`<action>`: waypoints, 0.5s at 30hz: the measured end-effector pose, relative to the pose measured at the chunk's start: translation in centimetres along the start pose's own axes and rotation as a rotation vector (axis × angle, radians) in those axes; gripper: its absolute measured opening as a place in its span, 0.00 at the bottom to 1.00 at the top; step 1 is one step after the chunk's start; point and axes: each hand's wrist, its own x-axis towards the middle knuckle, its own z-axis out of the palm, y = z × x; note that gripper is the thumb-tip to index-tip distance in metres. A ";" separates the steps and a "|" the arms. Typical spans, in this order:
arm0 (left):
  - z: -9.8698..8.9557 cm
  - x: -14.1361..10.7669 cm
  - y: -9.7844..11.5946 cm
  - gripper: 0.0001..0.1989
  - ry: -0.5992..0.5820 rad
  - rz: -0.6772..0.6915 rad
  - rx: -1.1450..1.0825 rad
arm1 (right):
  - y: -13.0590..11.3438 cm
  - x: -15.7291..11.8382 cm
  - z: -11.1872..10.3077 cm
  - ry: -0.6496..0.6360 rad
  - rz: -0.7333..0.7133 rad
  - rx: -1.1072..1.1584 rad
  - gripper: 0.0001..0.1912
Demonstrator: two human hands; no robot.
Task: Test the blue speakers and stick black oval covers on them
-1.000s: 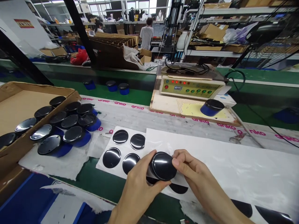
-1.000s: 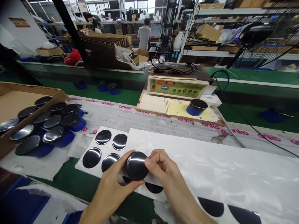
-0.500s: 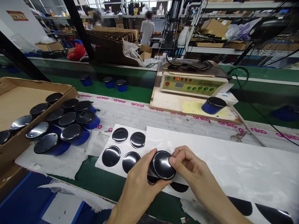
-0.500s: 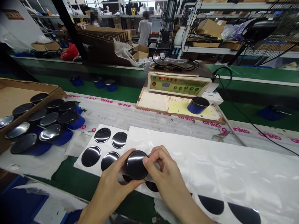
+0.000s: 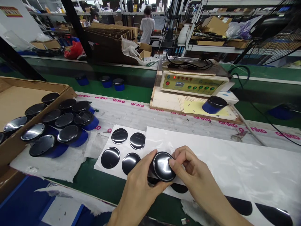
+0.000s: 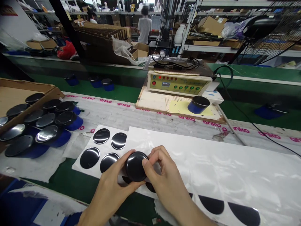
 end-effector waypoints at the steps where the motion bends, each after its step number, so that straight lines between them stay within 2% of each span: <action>1: 0.1 0.0 -0.1 0.32 0.008 0.007 0.000 | 0.0 0.0 0.0 -0.001 -0.006 -0.014 0.16; 6: 0.1 -0.1 -0.3 0.32 0.013 0.076 0.059 | -0.8 0.1 -0.5 -0.022 -0.031 -0.180 0.16; 9: -0.1 0.3 -0.2 0.35 0.019 0.217 0.163 | -1.4 0.7 -1.3 -0.093 0.040 -0.332 0.16; 13: -0.2 0.5 -0.3 0.37 0.007 0.416 0.388 | -1.9 1.7 -2.6 -0.393 0.227 -0.380 0.23; 15: 0.0 0.2 -0.7 0.35 -0.019 0.476 0.472 | -2.1 1.9 -3.3 -0.471 0.216 -0.423 0.27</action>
